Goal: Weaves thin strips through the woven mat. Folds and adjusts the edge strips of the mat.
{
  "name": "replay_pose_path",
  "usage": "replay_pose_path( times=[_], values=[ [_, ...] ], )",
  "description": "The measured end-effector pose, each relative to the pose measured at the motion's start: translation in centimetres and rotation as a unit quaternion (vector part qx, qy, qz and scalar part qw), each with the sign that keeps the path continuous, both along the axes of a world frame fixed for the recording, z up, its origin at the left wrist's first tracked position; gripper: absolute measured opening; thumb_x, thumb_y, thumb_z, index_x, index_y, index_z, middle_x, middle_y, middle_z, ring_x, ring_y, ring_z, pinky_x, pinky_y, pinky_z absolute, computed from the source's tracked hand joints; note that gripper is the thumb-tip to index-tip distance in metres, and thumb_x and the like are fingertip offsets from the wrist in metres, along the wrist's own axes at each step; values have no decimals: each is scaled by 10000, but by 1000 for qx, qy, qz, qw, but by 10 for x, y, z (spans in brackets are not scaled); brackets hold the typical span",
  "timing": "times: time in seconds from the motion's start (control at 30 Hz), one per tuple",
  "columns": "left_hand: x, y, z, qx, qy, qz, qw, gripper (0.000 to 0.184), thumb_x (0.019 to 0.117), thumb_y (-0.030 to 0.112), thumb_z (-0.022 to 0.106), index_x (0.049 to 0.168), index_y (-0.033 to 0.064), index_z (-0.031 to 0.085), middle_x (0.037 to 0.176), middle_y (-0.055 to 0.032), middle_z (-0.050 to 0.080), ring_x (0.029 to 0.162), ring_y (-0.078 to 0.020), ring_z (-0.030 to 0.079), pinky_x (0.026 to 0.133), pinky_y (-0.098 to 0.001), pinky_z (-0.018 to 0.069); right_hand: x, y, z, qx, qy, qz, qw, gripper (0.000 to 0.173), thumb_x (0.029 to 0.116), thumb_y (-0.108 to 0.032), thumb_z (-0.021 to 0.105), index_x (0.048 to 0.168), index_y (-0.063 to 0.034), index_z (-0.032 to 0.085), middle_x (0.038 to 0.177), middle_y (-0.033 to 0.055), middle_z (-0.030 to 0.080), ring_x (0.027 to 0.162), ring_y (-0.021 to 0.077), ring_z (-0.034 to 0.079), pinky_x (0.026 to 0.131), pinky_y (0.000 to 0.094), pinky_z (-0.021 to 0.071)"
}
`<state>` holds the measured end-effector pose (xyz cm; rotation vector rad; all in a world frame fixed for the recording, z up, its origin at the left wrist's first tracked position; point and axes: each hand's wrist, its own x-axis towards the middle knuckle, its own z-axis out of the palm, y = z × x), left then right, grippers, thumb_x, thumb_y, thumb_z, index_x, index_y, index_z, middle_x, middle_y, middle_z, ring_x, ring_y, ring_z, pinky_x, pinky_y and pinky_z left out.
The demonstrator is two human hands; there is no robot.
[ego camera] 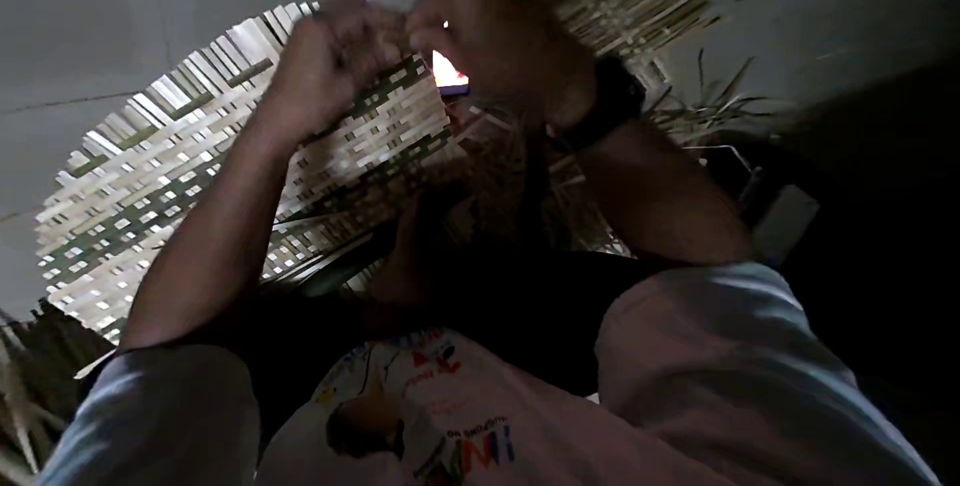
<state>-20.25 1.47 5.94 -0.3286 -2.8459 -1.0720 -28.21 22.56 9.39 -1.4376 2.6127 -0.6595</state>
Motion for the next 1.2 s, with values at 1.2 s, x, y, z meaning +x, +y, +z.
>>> replay_pose_path(
  times=[1.2],
  values=[
    [194, 60, -55, 419, -22, 47, 907, 78, 986, 257, 678, 1009, 192, 715, 1037, 123, 709, 958, -2, 679, 843, -196, 583, 179, 52, -44, -160, -12, 1, 987, 221, 977, -240, 686, 873, -52, 740, 868, 82, 726, 829, 158, 698, 731, 263, 564]
  ],
)
